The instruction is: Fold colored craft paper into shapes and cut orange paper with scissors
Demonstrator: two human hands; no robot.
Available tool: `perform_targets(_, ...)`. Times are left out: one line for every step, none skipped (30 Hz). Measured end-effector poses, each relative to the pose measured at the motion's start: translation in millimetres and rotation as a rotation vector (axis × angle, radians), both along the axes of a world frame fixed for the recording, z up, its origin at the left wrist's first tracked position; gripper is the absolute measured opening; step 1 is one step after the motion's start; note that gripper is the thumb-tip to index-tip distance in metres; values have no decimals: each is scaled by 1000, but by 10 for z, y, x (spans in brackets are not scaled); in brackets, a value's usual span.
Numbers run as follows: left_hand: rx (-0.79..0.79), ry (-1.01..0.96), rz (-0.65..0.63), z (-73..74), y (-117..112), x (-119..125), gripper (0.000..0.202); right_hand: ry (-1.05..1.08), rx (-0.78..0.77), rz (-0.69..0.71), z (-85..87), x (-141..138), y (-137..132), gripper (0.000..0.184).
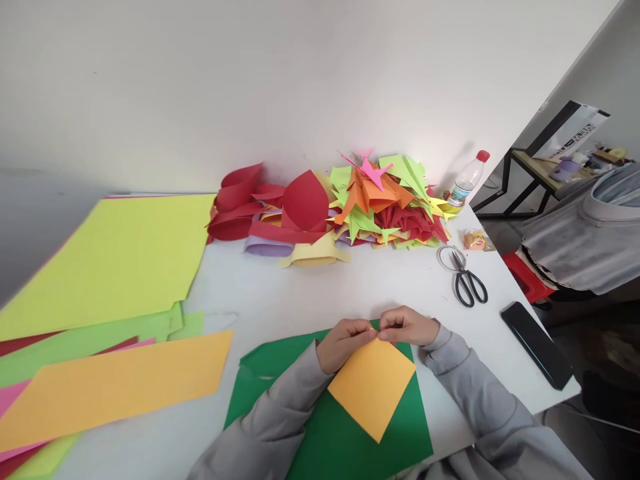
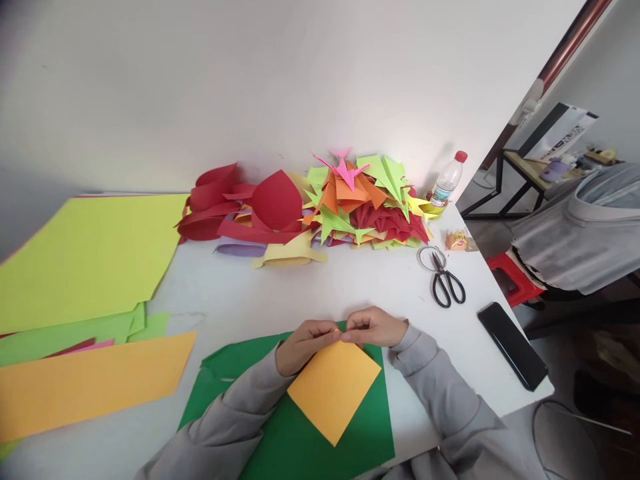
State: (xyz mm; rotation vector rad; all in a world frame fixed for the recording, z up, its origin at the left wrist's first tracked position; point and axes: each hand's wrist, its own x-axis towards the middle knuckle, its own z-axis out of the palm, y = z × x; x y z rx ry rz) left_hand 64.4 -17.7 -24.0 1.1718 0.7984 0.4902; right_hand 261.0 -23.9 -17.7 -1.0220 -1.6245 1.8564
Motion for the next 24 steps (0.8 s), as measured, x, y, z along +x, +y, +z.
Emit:
perform_targets(4,2,-10,-4,0,0,51,-14,8,13,-3,-2,-4,49)
perform_targets(6,4,-18,-7,0,0,51,-27,18,21,-9,-3,-6,49)
perform_targets(8,5,-25,-10,0,0,51,-40,31,24,-14,-4,-6,49)
perform_targets(10,6,-33,-12,0,-1,51,-52,45,26,-20,-4,-5,49)
perform_targets(11,7,-39,-14,0,-1,51,-63,60,26,-24,-6,-3,49)
perform_targets(12,8,-44,-15,-1,-1,51,-73,75,25,-26,-9,-1,49)
perform_targets(14,8,-47,-16,-2,-2,50,-82,90,23,-27,-13,-1,49)
perform_targets(16,9,-47,-17,-2,-3,51,-89,102,16,-26,-20,-2,49)
perform_targets(20,9,-47,-17,-2,-3,51,-97,120,5,-23,-27,-6,49)
perform_targets(24,9,-46,-17,-3,-4,51,-106,143,-4,-19,-36,-11,49)
perform_targets(28,10,-44,-16,-3,-4,51,-114,165,-6,-14,-45,-17,49)
perform_targets(32,10,-43,-15,-4,-4,51,-118,181,2,-9,-53,-24,50)
perform_targets(36,11,-40,-13,-5,-2,51,-119,190,17,-4,-61,-31,52)
perform_targets(41,10,-36,-10,-7,0,50,-116,188,36,1,-66,-36,54)
perform_targets(47,9,-30,-7,-8,2,49,-110,177,54,6,-69,-40,56)
perform_targets(54,7,-20,-3,-10,5,48,-104,160,64,10,-70,-42,58)
perform_targets(63,5,-11,1,-11,9,47,-100,145,67,14,-70,-41,58)
perform_targets(72,2,-2,5,-13,12,46,-98,136,65,19,-68,-40,58)
perform_targets(83,0,6,10,-14,15,45,-96,127,64,25,-66,-37,58)
perform_targets(93,-2,12,15,-15,18,43,-92,119,63,32,-64,-33,58)
perform_targets(103,-5,17,20,-15,20,42,-87,112,63,39,-62,-30,58)
perform_targets(111,-8,21,25,-16,22,40,-82,104,64,46,-62,-28,58)
perform_targets(117,-11,25,30,-17,24,38,-76,93,65,53,-63,-27,58)
perform_targets(122,-14,29,34,-18,25,36,-71,80,64,57,-64,-27,58)
